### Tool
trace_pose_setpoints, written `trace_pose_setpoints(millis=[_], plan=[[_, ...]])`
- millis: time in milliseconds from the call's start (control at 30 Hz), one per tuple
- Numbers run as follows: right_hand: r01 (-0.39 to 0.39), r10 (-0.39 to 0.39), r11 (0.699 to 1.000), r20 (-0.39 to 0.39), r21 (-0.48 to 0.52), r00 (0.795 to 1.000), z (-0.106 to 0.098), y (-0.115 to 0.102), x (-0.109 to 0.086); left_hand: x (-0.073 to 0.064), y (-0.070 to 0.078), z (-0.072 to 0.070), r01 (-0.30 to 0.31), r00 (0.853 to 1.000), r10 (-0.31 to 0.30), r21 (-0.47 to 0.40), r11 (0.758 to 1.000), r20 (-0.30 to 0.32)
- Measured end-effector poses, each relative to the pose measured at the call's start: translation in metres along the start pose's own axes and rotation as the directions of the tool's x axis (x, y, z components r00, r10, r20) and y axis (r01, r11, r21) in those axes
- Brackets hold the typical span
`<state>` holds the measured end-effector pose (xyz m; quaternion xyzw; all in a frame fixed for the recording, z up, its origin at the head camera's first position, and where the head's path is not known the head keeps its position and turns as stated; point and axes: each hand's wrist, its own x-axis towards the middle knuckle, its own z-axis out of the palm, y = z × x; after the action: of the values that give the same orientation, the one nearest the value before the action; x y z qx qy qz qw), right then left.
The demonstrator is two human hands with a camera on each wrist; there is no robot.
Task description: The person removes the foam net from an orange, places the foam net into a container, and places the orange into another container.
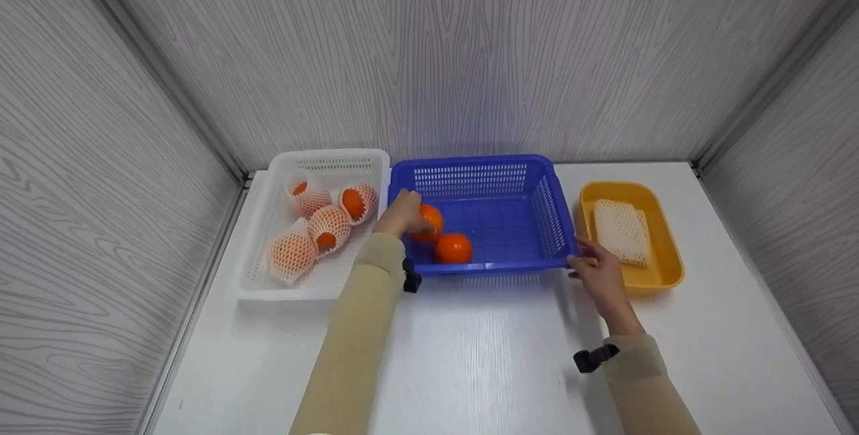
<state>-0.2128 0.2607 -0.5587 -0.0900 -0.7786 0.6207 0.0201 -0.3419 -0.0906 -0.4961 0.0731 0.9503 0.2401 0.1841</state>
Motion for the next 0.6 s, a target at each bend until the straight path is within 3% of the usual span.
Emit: trace_pose_setpoints(millis=[300,600], plan=[[0.009,-0.009,1.0,-0.003,-0.028,1.0,-0.0003,0.001,-0.0001,-0.0042,0.0039,-0.0003,-0.023,0.996,0.011,0.127,0.992,0.094],[0.021,-0.021,0.999,-0.002,-0.024,1.0,-0.0004,0.002,0.0006,-0.0054,0.0072,0.0066,-0.037,0.991,0.004,0.238,0.97,0.137]])
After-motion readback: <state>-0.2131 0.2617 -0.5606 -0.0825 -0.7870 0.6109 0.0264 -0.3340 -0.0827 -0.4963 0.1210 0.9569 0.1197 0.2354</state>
